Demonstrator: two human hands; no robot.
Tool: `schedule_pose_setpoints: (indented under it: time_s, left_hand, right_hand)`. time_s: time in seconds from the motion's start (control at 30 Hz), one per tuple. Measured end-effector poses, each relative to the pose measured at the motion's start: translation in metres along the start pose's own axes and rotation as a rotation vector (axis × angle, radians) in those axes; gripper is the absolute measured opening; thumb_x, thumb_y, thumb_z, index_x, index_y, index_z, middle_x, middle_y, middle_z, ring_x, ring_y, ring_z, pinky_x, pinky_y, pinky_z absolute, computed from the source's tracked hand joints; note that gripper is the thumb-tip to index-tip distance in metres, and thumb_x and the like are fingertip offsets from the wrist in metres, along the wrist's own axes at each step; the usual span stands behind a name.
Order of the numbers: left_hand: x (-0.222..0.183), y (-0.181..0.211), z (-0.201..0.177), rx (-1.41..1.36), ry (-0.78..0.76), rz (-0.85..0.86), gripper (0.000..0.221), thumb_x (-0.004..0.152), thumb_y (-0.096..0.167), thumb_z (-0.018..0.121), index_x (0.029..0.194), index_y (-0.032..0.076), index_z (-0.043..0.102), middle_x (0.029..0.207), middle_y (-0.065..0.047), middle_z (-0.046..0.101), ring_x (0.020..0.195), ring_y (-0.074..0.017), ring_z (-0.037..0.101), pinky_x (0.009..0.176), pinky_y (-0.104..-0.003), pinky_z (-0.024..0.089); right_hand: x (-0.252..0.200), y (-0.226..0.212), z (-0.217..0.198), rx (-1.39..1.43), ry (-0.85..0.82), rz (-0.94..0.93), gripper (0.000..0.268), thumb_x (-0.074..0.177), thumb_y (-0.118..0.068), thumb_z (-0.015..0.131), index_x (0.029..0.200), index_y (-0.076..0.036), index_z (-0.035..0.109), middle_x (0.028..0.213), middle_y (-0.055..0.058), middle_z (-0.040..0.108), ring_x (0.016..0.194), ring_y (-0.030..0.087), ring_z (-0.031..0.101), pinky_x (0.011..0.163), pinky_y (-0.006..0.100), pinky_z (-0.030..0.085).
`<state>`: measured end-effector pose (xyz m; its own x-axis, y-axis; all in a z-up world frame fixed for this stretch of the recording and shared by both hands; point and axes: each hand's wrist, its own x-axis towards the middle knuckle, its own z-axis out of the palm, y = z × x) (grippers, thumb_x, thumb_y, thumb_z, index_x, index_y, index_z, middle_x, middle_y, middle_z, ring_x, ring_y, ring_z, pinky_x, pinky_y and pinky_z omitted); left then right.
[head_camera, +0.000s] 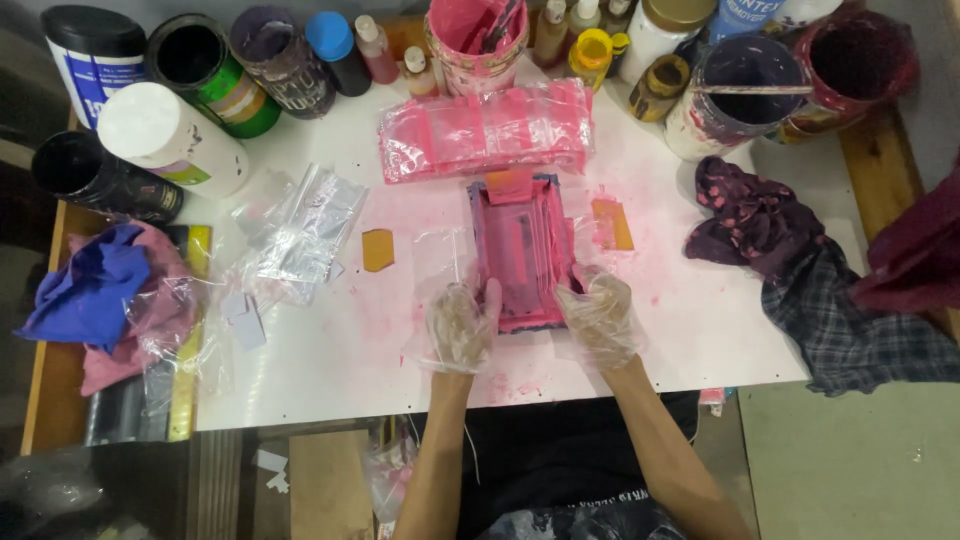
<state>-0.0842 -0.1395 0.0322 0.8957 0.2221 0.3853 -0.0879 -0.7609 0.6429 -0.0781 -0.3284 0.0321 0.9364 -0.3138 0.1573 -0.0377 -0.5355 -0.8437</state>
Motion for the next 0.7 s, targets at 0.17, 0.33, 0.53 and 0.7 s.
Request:
schedule_pose_setpoints:
  time_s: [0.17,0.33,0.53,0.7]
  left_hand:
    - [0.008,0.021,-0.02,0.066,-0.121,-0.027,0.039,0.092,0.043,0.068,0.116,0.013,0.077,0.074,-0.012,0.074,0.072,-0.0334,0.073,0.063,-0.046,0.059]
    - [0.002,-0.002,0.0,0.109,-0.184,-0.033,0.044,0.095,0.045,0.062,0.123,0.014,0.074,0.079,-0.013,0.075,0.078,-0.0349,0.073,0.07,-0.047,0.059]
    - [0.007,0.016,-0.014,0.122,-0.071,0.065,0.038,0.092,0.041,0.066,0.113,0.011,0.078,0.064,-0.013,0.067,0.064,-0.0378,0.069,0.059,-0.048,0.056]
    - [0.002,-0.006,0.015,0.134,0.112,0.214,0.031,0.089,0.037,0.072,0.105,0.012,0.08,0.058,-0.009,0.061,0.056,-0.0337,0.065,0.054,-0.043,0.055]
  right_hand:
    - [0.003,-0.033,-0.018,0.221,-0.015,0.181,0.018,0.088,-0.009,0.077,0.091,0.008,0.072,0.074,0.019,0.066,0.071,0.021,0.066,0.07,0.031,0.064]
    - [0.005,-0.006,0.0,0.02,-0.02,0.092,0.02,0.084,-0.015,0.081,0.094,0.002,0.075,0.08,0.02,0.071,0.077,0.03,0.073,0.062,0.035,0.063]
    - [0.002,-0.007,0.008,-0.034,-0.018,0.036,0.02,0.085,-0.017,0.08,0.092,0.001,0.076,0.076,0.02,0.07,0.074,0.03,0.074,0.059,0.032,0.062]
    - [0.01,0.01,-0.001,-0.208,0.037,-0.189,0.029,0.079,-0.026,0.087,0.09,-0.001,0.079,0.07,0.021,0.069,0.069,0.036,0.073,0.055,0.036,0.063]
